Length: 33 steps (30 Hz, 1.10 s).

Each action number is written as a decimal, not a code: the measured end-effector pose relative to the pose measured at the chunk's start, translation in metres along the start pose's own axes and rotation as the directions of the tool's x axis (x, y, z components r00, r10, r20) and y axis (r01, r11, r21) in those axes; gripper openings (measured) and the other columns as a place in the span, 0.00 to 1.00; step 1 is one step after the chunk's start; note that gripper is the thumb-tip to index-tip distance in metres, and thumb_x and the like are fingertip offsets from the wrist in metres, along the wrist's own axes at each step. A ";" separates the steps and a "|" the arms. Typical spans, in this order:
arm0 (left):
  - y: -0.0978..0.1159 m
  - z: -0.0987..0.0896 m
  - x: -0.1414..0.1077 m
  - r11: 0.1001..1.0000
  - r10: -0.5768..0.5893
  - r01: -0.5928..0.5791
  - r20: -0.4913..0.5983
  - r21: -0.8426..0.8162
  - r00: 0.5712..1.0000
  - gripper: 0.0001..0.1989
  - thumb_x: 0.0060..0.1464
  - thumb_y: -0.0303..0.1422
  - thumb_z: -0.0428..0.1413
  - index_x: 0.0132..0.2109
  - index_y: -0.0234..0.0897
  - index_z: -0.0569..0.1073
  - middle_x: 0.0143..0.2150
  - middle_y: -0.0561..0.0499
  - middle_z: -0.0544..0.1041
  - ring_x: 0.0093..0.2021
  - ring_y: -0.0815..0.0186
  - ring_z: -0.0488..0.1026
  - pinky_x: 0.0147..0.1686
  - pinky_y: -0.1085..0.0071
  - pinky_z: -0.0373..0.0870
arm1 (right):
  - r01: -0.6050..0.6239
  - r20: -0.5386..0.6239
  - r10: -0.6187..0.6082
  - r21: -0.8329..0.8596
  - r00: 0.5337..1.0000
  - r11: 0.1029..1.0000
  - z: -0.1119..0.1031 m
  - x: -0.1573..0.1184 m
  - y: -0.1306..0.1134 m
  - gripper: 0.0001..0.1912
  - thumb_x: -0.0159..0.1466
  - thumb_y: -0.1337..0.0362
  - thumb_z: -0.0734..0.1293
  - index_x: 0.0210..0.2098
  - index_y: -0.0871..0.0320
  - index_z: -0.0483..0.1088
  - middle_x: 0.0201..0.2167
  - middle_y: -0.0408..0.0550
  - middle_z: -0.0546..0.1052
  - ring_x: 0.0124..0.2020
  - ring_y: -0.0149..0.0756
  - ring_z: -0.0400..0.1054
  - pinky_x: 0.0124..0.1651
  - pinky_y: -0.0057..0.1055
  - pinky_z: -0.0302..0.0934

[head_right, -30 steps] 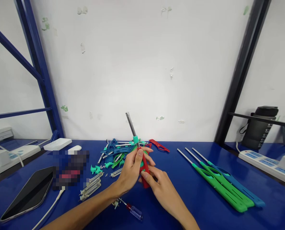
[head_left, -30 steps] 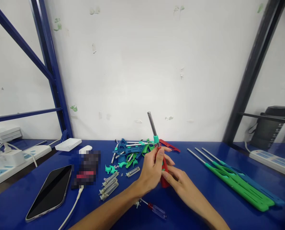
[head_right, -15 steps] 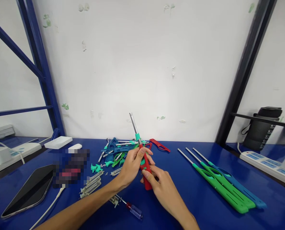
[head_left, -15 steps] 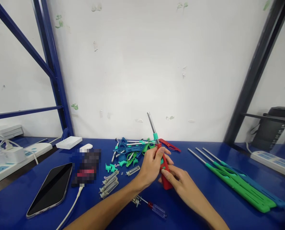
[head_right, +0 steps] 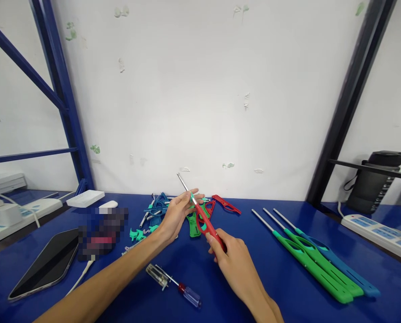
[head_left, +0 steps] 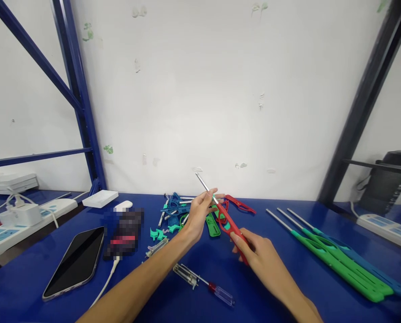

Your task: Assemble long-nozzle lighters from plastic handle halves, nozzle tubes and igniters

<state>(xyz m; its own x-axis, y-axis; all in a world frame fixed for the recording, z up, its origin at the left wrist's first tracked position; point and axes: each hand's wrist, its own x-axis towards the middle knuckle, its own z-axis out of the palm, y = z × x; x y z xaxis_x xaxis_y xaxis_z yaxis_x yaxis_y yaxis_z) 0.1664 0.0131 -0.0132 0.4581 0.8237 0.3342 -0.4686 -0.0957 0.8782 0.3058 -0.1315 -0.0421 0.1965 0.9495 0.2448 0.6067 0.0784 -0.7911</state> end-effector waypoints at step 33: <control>0.009 -0.010 0.009 0.969 -0.173 0.143 0.143 0.201 0.974 0.29 0.65 0.55 0.58 0.45 0.28 0.80 0.37 0.43 0.82 0.35 0.61 0.80 0.37 0.66 0.75 | 0.001 -0.258 -0.006 -0.016 0.966 1.000 -0.001 -0.006 -0.010 0.23 0.71 0.41 0.62 0.46 0.51 0.77 0.21 0.40 0.73 0.22 0.36 0.64 0.28 0.31 0.54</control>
<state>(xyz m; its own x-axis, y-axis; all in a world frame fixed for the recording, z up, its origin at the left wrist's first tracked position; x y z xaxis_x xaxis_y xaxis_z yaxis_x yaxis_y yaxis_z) 0.1589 0.0253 -0.0053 0.6357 0.7392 0.2225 -0.2372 -0.0872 0.9675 0.2989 -0.1381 -0.0349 0.3851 0.8384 0.3857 0.6195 0.0749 -0.7814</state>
